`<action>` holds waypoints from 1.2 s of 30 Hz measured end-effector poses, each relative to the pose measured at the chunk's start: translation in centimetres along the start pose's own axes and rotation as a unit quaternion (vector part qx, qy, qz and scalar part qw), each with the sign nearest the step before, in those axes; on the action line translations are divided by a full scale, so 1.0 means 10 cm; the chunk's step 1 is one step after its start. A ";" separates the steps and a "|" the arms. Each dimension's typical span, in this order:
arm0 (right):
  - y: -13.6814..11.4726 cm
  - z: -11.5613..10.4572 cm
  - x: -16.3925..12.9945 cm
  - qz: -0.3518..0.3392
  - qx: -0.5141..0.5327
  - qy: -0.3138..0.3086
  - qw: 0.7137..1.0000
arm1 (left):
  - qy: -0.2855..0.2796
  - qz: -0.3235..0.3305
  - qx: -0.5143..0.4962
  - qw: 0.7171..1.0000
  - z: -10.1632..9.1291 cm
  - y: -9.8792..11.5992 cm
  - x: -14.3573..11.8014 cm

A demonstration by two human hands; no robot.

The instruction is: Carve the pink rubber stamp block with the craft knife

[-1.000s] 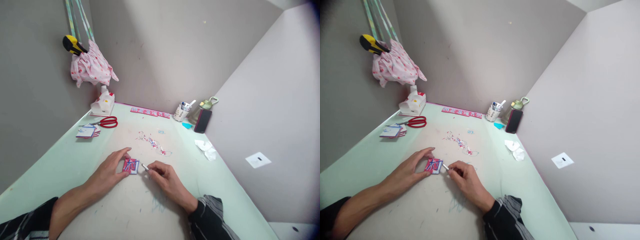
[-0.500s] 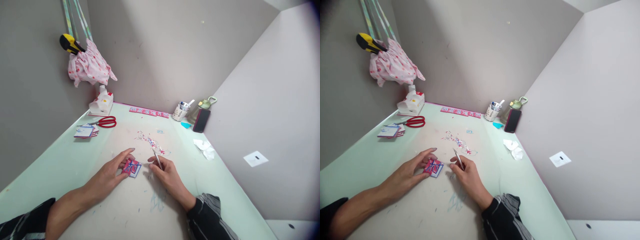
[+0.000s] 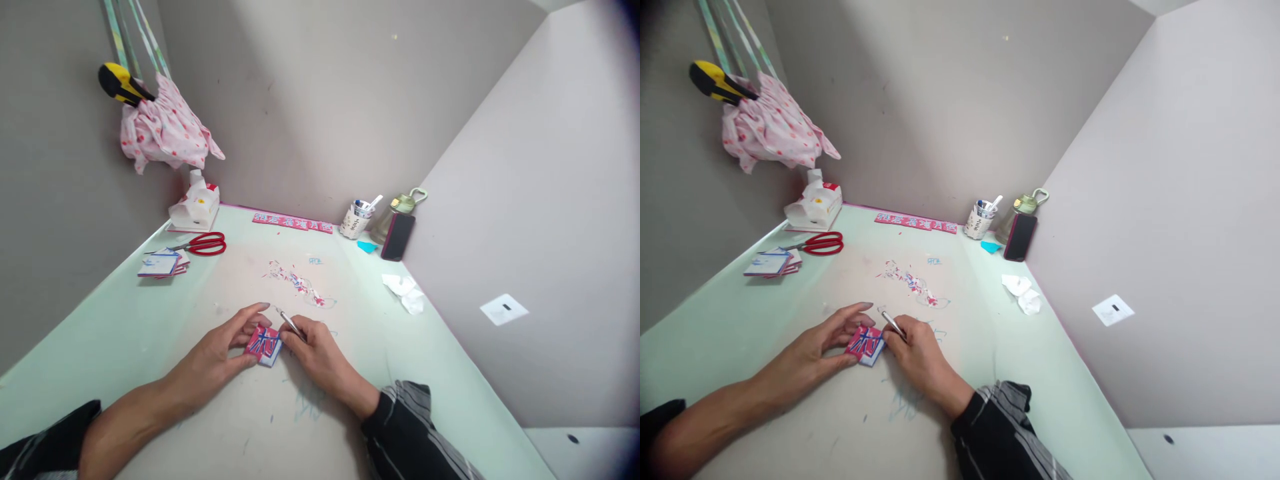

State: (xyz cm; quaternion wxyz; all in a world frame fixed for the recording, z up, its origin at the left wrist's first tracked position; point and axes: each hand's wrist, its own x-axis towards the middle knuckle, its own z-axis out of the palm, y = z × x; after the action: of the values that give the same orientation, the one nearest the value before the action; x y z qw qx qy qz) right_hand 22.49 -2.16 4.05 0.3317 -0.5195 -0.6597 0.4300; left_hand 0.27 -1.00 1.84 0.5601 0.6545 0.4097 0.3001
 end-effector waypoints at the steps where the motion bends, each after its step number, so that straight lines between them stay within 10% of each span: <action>1: 0.00 0.00 -0.01 -0.002 -0.004 0.002 1.000 | -0.003 -0.005 -0.009 1.000 0.00 0.01 0.00; 14: 0.03 -0.08 0.04 -0.016 -0.012 0.019 1.000 | -0.003 -0.028 -0.073 0.997 -0.05 0.02 0.03; 24: 0.09 -0.15 -0.07 -0.087 -0.188 0.030 0.978 | 0.122 0.009 0.248 0.961 -0.02 0.05 0.04; 36: 0.04 -0.12 -0.24 -0.116 -0.356 -0.032 0.927 | 0.114 0.028 0.261 0.958 0.03 0.09 0.08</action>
State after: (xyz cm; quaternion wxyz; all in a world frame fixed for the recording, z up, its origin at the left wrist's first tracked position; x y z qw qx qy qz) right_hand 24.27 -4.18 4.18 0.1513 -0.5095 -0.8352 0.1414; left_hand 1.12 -0.45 2.64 0.3107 0.7502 0.5170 0.2710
